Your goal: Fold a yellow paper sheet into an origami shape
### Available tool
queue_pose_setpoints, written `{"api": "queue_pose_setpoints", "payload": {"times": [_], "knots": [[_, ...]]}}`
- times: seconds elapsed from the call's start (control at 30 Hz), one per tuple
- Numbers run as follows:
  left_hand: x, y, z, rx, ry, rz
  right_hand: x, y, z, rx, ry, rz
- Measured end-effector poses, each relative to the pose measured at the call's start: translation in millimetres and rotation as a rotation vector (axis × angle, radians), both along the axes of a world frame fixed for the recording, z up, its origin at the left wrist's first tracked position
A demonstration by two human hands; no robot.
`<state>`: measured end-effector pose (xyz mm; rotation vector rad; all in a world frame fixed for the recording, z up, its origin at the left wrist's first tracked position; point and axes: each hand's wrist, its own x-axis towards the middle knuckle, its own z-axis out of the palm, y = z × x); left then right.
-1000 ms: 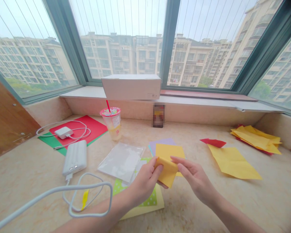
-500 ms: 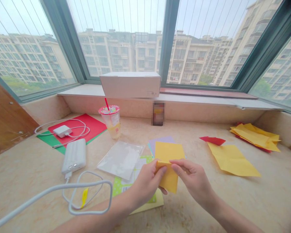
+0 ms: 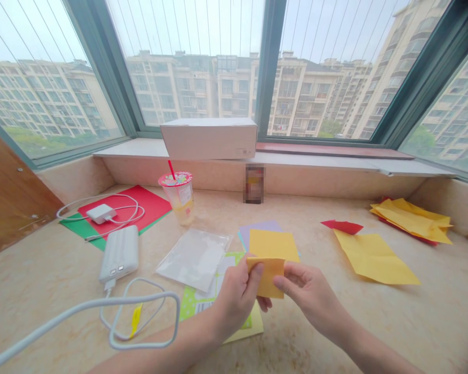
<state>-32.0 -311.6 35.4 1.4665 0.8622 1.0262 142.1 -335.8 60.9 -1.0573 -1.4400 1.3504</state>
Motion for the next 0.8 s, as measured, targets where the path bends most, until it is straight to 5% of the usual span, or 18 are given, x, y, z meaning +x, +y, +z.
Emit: {"api": "queue_pose_setpoints", "payload": {"times": [0.17,0.33,0.43,0.67,0.8], "knots": [[0,-1,-4.0,0.024,0.039,0.021,1,-3,-5.9,0.074,-0.19,-0.286],[1,-3,2.4,0.013,-0.028,0.105,-1,-5,-2.8,0.023,-0.158,-0.084],[2,-3,8.2,-0.049,-0.086,0.121,-3,-8,-1.6,-0.001,-0.18,-0.106],[-3,1,20.0,-0.314,-0.187,-0.139,-2,-10,-1.5,0.094,-0.161,-0.083],[-4,5,16.6,-0.311,-0.15,-0.108,-1,-6,6.0,0.066,-0.087,0.047]]}}
